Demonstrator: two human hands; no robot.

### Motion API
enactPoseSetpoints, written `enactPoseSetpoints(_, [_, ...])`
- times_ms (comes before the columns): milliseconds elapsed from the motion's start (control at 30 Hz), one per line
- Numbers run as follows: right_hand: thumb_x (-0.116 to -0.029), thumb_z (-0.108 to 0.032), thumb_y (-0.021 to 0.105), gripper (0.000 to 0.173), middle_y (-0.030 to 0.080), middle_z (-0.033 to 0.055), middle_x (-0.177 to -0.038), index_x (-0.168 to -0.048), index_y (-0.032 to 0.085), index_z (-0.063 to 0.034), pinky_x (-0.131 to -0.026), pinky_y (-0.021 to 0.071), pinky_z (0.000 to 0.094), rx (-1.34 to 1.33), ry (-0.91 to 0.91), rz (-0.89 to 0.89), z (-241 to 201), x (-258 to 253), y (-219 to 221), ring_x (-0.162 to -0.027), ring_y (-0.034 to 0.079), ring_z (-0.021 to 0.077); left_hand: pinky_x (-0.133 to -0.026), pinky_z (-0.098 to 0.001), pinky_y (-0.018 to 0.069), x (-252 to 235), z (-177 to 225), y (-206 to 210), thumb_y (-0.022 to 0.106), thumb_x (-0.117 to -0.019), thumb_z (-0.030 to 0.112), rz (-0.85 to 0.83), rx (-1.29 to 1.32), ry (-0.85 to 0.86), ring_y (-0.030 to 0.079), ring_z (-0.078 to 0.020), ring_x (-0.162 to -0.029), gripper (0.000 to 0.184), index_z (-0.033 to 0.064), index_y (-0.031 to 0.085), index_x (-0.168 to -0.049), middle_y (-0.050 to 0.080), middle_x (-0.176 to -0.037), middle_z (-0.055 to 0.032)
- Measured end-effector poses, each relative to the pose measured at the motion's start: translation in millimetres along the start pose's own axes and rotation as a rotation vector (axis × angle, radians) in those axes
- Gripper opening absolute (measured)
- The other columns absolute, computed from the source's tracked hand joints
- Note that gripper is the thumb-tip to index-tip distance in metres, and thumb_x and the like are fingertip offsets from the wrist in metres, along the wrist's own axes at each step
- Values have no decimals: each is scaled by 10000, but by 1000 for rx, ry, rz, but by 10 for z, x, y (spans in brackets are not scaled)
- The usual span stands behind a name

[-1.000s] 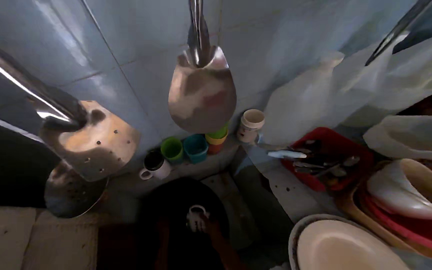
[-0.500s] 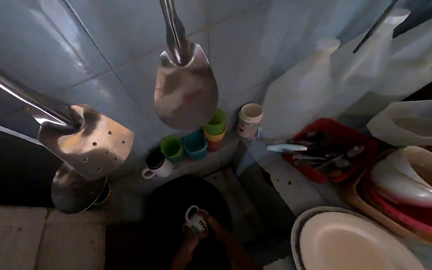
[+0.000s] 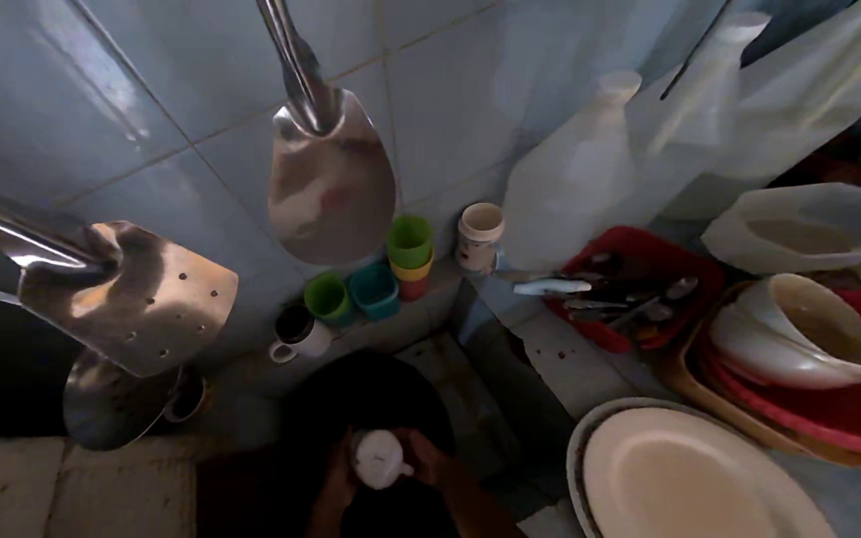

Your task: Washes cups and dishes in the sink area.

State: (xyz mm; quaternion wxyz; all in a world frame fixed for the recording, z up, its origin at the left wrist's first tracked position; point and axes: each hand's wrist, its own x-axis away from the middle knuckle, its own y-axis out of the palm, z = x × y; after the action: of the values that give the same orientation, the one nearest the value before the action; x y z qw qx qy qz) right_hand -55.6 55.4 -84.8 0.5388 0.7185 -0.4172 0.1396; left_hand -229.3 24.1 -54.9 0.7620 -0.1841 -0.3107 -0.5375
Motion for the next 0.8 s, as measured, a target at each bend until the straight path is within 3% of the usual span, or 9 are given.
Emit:
enactPoseSetpoints(100, [-1096,-244,402,332,699,78,-966,-1198,632,-29,-768,582,341,11,-63,44,-19,1,-70,-841,681,163,-894,-361,541,-143,-211,-90,314,-1132,207,-30,-82,-5,621,-193,-1020,384,-31,510,-1363,630,-1201,-170])
enactPoseSetpoints(233, [-1032,-207,615,356,661,162,-1128,-1297,581,30,-890,555,399,289,-118,271,-33,2,-42,-988,652,216,-1011,-473,518,-890,-228,-315,544,-1071,179,95,-490,128,647,-322,-1148,335,-57,625,-1294,660,-1262,-239])
enactPoseSetpoints(367, [-1017,-224,652,462,601,274,-1341,-1369,563,63,-1081,462,504,572,-135,453,55,-118,-79,-1238,594,358,-952,-458,542,-1048,-486,-225,476,-1093,173,256,-160,171,648,-309,-1096,349,-78,588,-1309,654,-1250,-240])
enactPoseSetpoints(467, [-1034,-216,618,438,613,282,-1309,-1361,564,69,-1057,475,511,586,-178,480,30,-119,-119,-1205,609,363,-1006,-414,535,-921,-540,-110,247,-1109,261,-170,447,86,650,-248,-1176,464,-32,530,-1331,649,-1304,-149])
enactPoseSetpoints(533, [-1035,-173,603,412,624,273,-1277,-1358,559,80,-1031,490,491,539,-232,486,-23,-85,-113,-1166,619,339,-965,-419,571,-621,-339,49,267,-1080,287,-300,542,105,704,-251,-1079,457,9,625,-1132,728,-1139,-120])
enactPoseSetpoints(567, [-1032,-150,602,390,634,261,-1249,-1339,566,87,-1008,506,467,510,-264,481,-22,-65,-94,-1133,629,312,-982,-403,565,-379,-238,122,263,-1081,229,-332,370,185,703,-252,-1090,443,-13,632,-1121,732,-1142,-138])
enactPoseSetpoints(633, [-1019,-90,584,334,649,230,-1198,-1298,583,92,-957,532,419,482,-309,444,-14,-51,-59,-1069,641,252,-1149,-381,429,69,-88,271,355,-1076,85,-367,-331,403,579,-247,-1313,389,-68,595,-1342,629,-1383,-181])
enactPoseSetpoints(700, [-1041,-57,527,314,634,218,-1218,-1318,570,83,-960,520,407,473,-286,354,-17,-22,-21,-1069,625,233,-1225,-493,311,255,-17,390,431,-1080,134,-348,-1016,522,434,-322,-1455,457,13,464,-1519,479,-1549,-190])
enactPoseSetpoints(800, [-1011,-104,596,295,678,145,-1108,-1267,620,40,-879,557,372,475,-262,183,6,-12,-40,-948,652,167,-1169,-505,394,-43,27,249,406,-1109,298,-234,-1146,362,512,-300,-1392,470,89,488,-1521,533,-1508,-159])
